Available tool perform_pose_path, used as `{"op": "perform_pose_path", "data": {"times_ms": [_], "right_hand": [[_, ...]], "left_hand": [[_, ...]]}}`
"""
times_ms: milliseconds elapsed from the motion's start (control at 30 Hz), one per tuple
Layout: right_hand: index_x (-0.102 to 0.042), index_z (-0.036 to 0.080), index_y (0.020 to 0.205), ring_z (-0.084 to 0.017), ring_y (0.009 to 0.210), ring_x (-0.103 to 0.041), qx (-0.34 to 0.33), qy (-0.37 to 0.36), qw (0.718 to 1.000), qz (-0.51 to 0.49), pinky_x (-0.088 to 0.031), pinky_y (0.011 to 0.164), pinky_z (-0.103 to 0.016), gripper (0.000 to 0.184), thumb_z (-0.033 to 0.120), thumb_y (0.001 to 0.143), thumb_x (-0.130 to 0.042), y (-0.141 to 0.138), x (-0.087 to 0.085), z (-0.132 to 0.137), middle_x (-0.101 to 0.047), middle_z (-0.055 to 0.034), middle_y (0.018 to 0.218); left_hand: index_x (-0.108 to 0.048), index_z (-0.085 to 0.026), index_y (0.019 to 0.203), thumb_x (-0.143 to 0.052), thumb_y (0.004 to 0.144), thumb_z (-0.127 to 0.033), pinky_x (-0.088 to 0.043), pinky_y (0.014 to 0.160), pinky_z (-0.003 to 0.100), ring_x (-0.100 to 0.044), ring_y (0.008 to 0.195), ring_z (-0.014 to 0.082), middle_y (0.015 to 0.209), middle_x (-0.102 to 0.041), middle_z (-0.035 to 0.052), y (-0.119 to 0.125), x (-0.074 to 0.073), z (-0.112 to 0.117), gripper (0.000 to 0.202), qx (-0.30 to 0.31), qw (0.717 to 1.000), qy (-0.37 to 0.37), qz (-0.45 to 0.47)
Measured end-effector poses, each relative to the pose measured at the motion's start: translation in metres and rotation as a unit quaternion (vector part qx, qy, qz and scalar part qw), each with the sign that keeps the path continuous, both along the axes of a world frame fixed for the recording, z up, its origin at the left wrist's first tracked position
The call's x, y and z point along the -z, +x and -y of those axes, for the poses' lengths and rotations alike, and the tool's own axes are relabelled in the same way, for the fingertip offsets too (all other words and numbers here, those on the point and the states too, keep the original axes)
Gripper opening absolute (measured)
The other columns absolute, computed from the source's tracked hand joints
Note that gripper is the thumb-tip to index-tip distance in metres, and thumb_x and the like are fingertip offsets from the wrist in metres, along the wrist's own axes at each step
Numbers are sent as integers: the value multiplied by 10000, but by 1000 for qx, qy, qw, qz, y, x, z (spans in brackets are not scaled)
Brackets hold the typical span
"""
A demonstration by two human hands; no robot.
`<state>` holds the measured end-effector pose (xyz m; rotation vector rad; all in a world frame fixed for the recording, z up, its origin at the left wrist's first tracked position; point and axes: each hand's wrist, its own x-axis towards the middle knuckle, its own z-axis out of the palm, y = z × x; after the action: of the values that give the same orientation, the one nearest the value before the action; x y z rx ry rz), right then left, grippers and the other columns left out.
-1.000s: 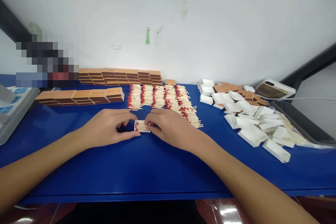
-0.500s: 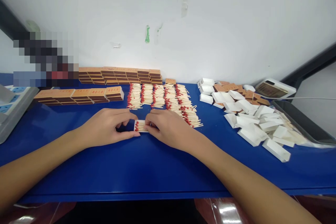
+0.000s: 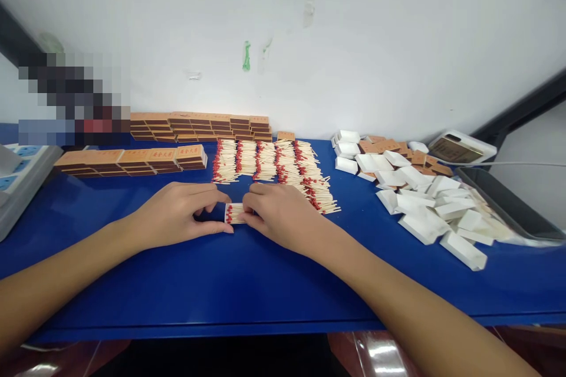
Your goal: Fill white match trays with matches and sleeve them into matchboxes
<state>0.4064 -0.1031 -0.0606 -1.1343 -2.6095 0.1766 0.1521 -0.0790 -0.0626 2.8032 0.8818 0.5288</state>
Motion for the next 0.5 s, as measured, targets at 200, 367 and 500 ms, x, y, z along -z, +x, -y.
{"op": "perform_pose_path", "data": {"times_ms": [200,367,500], "right_hand": [[-713,168,915,-160,733,-603,1,14,1000,18,-318,617,-309,224,325,1053,-633,-2,-1,1,-696,-42,888],[-708,170,911,-157,728,-598,0,6,1000,15,-314,614,-306,208,313,1047,-642,-2,0,1,-692,-35,879],[-699,167,910,-151,712,-578,-13,17,1000,3,-338,623,-299,234,317,1065,-610,-2,1,1,-678,-35,870]], "left_hand": [[-722,-191,1051,-684,978,-577,-422,615,265,-616,647,130,795,-685,-10,1,0,1,394,4,1000,12,2],[-726,-183,1049,-717,964,-547,-418,612,266,-619,649,131,805,-688,-12,0,0,0,374,6,1000,17,2],[-723,-187,1063,-711,968,-546,-420,614,269,-626,659,137,819,-693,-8,0,1,0,372,7,1000,9,-4]]}}
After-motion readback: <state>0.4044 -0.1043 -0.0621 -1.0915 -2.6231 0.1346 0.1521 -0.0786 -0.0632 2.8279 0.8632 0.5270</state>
